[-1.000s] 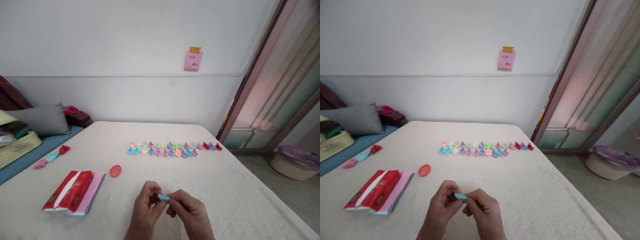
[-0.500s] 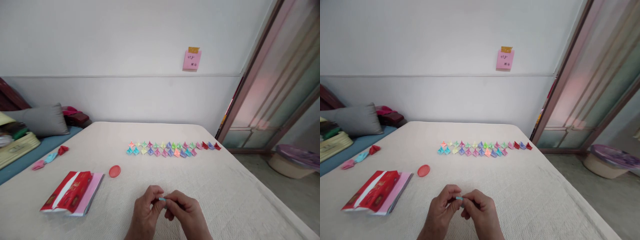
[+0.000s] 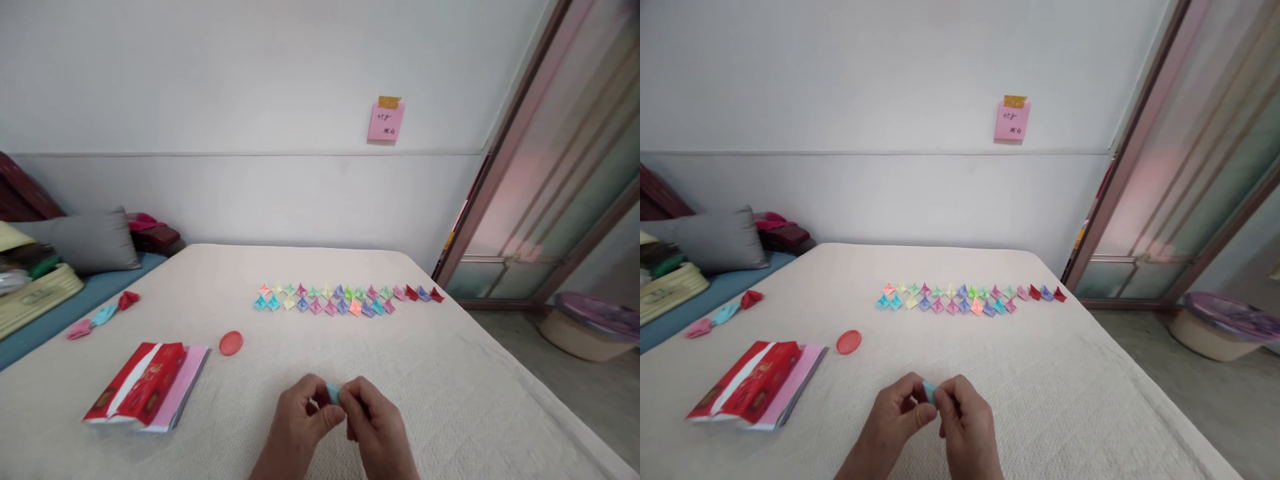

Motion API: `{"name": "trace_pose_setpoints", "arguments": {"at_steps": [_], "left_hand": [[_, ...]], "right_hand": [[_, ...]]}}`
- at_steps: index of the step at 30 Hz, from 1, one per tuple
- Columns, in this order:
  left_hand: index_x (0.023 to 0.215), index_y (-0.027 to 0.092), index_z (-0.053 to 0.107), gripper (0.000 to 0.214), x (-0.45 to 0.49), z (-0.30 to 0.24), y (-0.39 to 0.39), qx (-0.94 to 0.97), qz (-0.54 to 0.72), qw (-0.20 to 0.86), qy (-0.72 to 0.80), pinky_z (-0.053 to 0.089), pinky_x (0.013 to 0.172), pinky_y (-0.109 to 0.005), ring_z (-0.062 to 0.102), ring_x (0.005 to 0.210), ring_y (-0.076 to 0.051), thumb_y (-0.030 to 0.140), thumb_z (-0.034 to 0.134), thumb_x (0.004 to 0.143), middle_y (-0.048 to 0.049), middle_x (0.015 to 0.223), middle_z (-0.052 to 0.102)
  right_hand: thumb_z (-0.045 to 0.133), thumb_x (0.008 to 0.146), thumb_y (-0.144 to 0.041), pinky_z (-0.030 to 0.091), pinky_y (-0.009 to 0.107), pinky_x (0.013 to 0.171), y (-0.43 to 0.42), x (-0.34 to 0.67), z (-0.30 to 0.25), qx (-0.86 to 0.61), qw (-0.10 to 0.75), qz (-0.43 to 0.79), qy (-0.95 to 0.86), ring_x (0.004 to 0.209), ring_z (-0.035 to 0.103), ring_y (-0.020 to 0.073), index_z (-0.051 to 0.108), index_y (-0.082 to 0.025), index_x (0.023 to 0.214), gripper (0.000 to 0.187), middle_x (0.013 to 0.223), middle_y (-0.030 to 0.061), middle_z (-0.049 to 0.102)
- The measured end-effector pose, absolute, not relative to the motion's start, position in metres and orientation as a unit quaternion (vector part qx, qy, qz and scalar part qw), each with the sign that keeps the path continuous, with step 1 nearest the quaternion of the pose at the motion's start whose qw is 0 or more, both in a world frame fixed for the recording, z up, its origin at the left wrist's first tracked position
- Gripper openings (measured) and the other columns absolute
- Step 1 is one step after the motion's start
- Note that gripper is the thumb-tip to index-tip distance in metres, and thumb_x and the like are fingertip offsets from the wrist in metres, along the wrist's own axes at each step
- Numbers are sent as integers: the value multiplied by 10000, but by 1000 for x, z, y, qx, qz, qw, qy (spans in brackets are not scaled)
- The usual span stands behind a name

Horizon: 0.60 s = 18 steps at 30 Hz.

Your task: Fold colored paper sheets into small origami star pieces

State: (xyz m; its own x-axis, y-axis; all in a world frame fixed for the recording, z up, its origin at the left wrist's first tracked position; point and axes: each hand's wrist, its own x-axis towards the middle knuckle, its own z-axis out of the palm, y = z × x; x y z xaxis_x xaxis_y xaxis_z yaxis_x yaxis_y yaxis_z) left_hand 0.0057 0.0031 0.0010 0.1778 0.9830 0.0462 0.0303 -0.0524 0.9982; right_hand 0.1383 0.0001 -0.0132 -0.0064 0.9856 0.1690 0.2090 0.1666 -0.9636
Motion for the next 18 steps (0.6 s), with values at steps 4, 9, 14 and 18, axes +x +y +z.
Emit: {"name": "trace_pose_setpoints", "arguments": {"at_steps": [4,9,14,18], "left_hand": [[579,169,506,293,7,5,1,589,454,480,465,287,545,-237,361,583,-115,323,579,817,45,576,401],[566,184,462,296,5,5,0,568,484,478,464,263,537,-240,315,567,-114,303,589,805,53,565,355],[562,176,498,274,4,3,-1,572,485,491,443,260,547,-245,326,574,-115,283,616,785,51,567,361],[527,170,487,312,5,2,1,550,490,520,431,258,531,-242,327,545,-103,281,627,783,57,524,374]], "right_hand": [[538,823,-418,312,203,430,3,140,-11,-489,486,474,-548,422,396,96,548,-185,660,285,444,-71,423],[559,809,-428,327,207,443,4,144,-12,-462,485,517,-534,432,415,97,548,-181,632,304,439,-58,458],[622,763,-386,262,207,414,5,148,-13,-432,511,525,-526,395,351,73,540,-173,555,308,411,-72,407],[659,717,-393,177,201,367,7,143,-12,-412,524,610,-428,358,287,48,497,-173,520,337,428,-78,393]]}}
